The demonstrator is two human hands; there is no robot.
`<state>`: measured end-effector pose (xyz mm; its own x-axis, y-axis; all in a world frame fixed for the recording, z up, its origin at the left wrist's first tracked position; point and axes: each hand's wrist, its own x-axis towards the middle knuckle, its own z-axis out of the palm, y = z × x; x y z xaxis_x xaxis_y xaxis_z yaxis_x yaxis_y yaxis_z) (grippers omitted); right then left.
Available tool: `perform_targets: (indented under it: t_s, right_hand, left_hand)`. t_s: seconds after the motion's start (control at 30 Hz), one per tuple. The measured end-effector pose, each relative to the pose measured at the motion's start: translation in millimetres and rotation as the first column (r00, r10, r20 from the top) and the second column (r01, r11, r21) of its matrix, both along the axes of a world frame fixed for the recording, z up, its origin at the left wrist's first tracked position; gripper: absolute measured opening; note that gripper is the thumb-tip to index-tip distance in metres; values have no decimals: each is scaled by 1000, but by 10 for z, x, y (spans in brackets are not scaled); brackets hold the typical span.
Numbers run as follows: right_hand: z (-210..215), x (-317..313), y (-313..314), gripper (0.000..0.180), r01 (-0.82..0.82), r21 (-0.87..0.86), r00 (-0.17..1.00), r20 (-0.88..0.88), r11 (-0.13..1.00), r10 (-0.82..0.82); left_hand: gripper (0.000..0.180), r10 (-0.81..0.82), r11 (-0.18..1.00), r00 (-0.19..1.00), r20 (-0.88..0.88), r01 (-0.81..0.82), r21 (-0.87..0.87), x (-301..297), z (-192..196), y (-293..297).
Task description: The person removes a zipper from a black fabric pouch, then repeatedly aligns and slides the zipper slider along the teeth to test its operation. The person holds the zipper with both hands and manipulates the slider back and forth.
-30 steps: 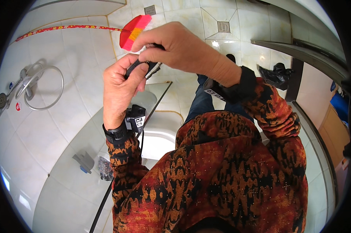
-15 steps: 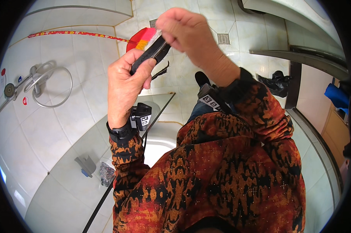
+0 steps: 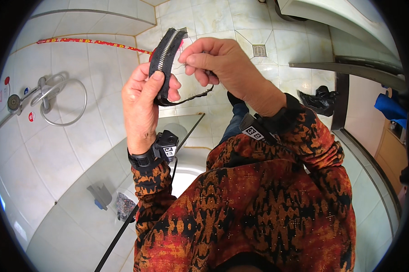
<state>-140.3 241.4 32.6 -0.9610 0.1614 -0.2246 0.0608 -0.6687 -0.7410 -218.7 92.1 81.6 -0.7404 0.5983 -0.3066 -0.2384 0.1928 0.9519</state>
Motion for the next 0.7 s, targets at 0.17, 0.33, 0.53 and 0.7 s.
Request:
perform_targets:
  t_s: [0.17,0.33,0.53,0.7]
  right_hand:
    - [-4,-45,-105,9,13,83,1000,-22,996,-11]
    - [-53,-74,-175,12,93,351,996,-44,932,-83]
    - [-158,-59,-73,12,127,212,990,39,969,-138]
    - [-256,-78,70,18,199,79,972,111,977,-207]
  left_hand:
    - [13,-24,997,993,-115,15,-79,58,-29,52]
    - [14,-32,997,995,-91,25,-74,75,-63,66]
    - [14,-41,999,991,-128,40,-13,47,-84,28]
    - [15,-39,999,992,-117,42,25,30,-102,-34]
